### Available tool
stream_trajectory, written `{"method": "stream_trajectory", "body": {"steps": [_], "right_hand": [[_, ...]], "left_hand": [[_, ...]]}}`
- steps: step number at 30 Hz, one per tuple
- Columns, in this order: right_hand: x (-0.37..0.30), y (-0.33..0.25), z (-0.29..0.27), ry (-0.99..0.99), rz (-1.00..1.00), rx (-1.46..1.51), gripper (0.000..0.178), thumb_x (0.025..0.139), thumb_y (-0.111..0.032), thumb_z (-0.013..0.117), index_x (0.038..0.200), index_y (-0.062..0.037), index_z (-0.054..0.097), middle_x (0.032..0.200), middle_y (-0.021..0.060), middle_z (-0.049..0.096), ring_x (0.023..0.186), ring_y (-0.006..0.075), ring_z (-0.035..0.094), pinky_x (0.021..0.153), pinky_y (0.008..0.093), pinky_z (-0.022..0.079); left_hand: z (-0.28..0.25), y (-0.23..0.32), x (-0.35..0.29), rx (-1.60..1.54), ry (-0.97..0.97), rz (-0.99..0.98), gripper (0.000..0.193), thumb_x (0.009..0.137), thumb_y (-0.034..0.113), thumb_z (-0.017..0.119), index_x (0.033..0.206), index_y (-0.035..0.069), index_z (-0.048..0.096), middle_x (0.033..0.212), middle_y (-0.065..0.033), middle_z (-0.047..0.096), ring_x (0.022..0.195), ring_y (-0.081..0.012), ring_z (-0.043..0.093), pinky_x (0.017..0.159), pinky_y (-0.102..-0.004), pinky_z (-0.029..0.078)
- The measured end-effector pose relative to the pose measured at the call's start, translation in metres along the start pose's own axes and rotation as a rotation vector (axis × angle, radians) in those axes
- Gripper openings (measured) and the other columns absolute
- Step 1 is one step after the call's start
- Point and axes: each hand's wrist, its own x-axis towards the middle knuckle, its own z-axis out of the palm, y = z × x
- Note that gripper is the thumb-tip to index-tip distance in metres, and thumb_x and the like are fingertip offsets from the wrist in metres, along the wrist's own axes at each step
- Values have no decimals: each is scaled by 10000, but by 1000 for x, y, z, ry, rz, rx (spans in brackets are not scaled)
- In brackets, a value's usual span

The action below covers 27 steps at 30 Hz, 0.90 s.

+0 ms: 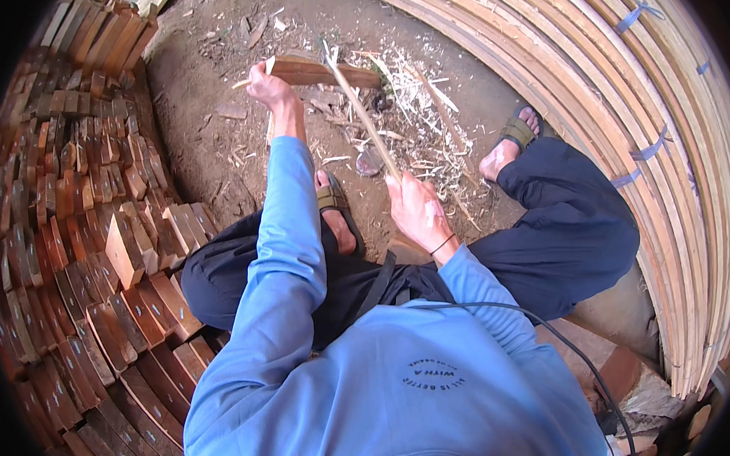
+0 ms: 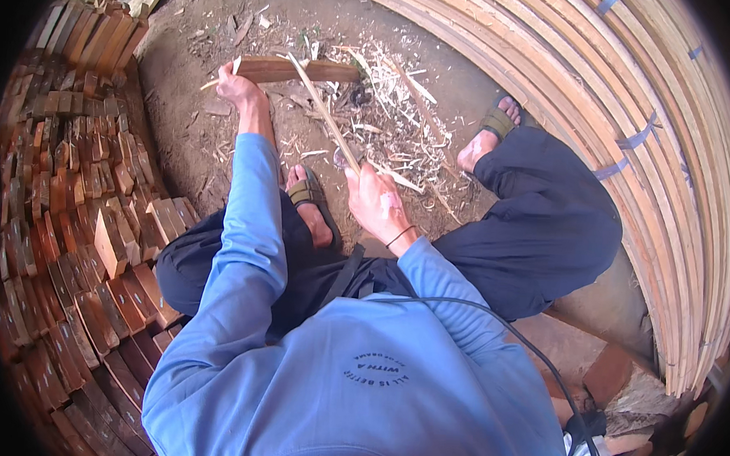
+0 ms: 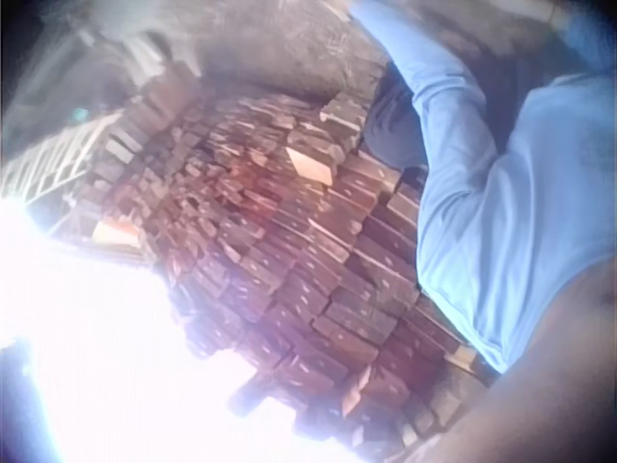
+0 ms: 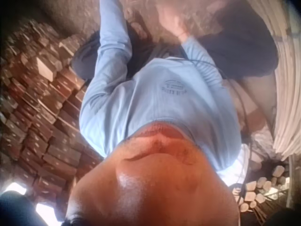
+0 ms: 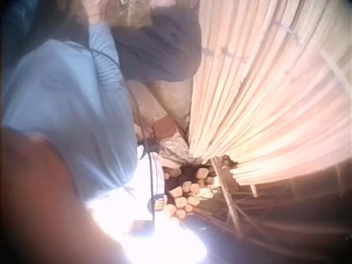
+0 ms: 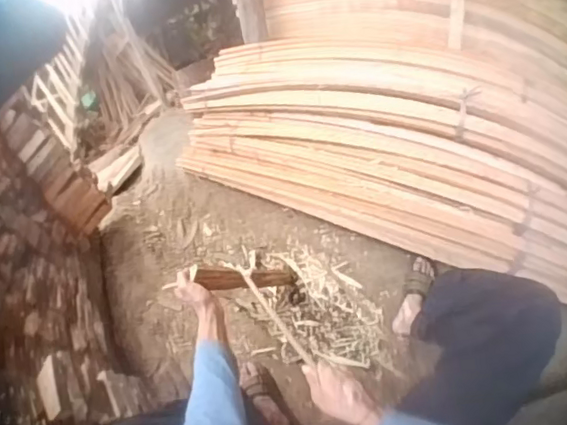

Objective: The person uses a drawknife to shave layers from a piece of wood held between their legs, creating wood shavings on the ground.

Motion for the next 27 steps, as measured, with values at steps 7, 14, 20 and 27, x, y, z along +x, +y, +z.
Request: {"method": "stream_trajectory", "body": {"steps": [7, 14, 20, 27], "right_hand": [[14, 27, 14, -152, 170, 19, 296, 990, -225, 498, 878, 35, 584, 616, 251, 557, 632, 452, 596, 575, 512, 452], [11, 2, 10, 127, -13, 23, 315, 993, -247, 489, 895, 36, 585, 634, 247, 567, 641, 452, 594, 603, 518, 455], [5, -20, -8, 62, -91, 6, 285, 992, -243, 496, 887, 11, 569, 607, 227, 554, 656, 433, 611, 643, 513, 467], [11, 14, 7, -109, 199, -31, 346, 970, -225, 516, 799, 58, 618, 688, 272, 597, 678, 445, 620, 633, 509, 475]], "left_hand": [[6, 12, -9, -139, 17, -110, 313, 906, 131, 421, 881, -84, 646, 847, -139, 656, 737, -232, 589, 709, -379, 480], [1, -1, -1, 34, -13, -12, 337, 914, 138, 411, 928, -96, 652, 865, -166, 661, 790, -239, 602, 759, -372, 484], [-8, -9, -4, 195, -56, 77, 251, 926, 18, 421, 904, -72, 655, 891, -163, 673, 787, -254, 642, 690, -376, 531], [5, 0, -1, -16, -27, -18, 282, 929, 73, 423, 901, -81, 658, 914, -180, 677, 799, -251, 632, 722, -374, 514]]}}
